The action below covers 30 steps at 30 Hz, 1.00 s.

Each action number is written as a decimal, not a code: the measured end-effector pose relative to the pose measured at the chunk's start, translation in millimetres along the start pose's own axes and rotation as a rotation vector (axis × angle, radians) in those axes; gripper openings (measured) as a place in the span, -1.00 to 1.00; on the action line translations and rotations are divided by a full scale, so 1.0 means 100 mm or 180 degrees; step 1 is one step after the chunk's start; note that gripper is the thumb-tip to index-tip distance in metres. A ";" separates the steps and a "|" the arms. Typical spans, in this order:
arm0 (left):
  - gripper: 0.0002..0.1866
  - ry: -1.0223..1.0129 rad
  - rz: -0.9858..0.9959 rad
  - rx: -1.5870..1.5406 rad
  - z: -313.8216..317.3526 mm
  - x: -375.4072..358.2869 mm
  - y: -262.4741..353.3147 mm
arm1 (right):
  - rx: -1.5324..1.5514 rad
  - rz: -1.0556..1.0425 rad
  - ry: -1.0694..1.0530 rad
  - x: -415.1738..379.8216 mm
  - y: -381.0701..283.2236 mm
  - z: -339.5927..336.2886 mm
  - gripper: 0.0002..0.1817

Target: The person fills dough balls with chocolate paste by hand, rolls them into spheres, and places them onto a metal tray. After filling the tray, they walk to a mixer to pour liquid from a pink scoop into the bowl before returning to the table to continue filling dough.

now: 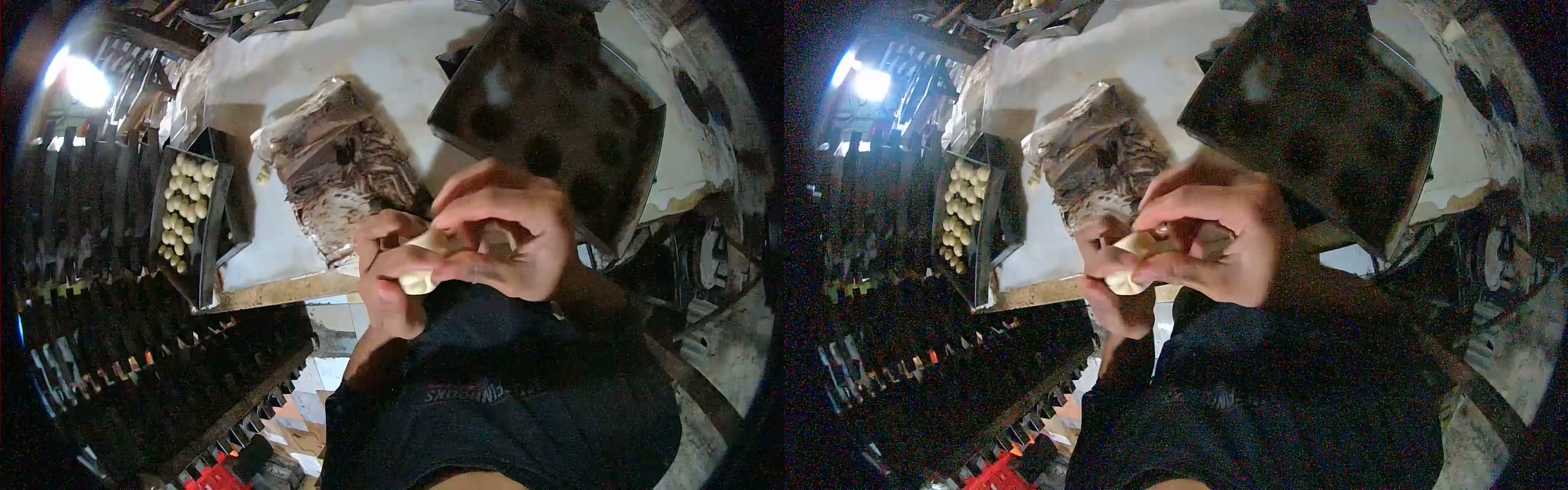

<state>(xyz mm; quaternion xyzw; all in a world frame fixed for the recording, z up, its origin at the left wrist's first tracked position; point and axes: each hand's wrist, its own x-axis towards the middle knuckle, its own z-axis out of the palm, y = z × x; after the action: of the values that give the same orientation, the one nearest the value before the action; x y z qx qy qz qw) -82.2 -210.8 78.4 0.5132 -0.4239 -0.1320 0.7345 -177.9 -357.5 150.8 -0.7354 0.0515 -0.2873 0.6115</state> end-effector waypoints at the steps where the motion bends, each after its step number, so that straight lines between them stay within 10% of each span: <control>1: -0.46 -0.0221 0.0255 0.0157 0.05 0.11 0.00 | 0.0213 -0.0006 -0.0069 -0.03 0.07 -0.10 -0.79; 5: -0.52 -0.0124 0.0724 0.0418 0.35 0.47 -0.07 | 0.0415 -0.0626 0.0273 -0.12 0.37 -0.20 -0.81; 10: -0.13 0.0671 0.0593 0.0296 0.69 0.61 -0.22 | -0.0108 -0.1658 0.0577 -0.05 0.50 -0.30 -0.72; 13: -0.07 -0.0455 0.0505 0.0236 0.66 0.89 -0.37 | 0.0698 -0.1239 0.0316 -0.09 0.71 -0.45 -0.72; 17: -0.68 -0.0388 0.0728 0.0551 0.65 0.93 -0.60 | -0.0305 -0.0258 -0.0099 -0.10 0.84 -0.56 -0.72; 20: -0.66 0.0290 -0.1511 0.1139 0.63 0.63 -0.77 | -0.1073 -0.0127 0.0140 -0.15 0.85 -0.62 -0.75; 21: -0.69 -0.0012 -0.0878 0.1537 0.59 0.52 -0.93 | -0.1608 -0.0075 0.0024 -0.15 0.75 -0.68 -0.77; 24: -0.71 -0.0683 -0.1686 0.1009 0.71 0.24 -1.26 | -0.1778 -0.0709 -0.0300 -0.17 0.74 -0.59 -0.53; 30: -0.55 -0.1542 -0.2695 -0.0005 0.73 0.16 -1.23 | -0.1423 -0.0241 -0.1063 -0.13 1.18 -0.84 -0.74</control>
<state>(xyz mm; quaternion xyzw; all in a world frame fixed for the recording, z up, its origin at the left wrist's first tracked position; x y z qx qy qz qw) -97.4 -321.8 -12.1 0.5945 -0.3365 -0.5351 0.4970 -197.0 -454.0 43.9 -0.8906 -0.0154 -0.1664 0.4229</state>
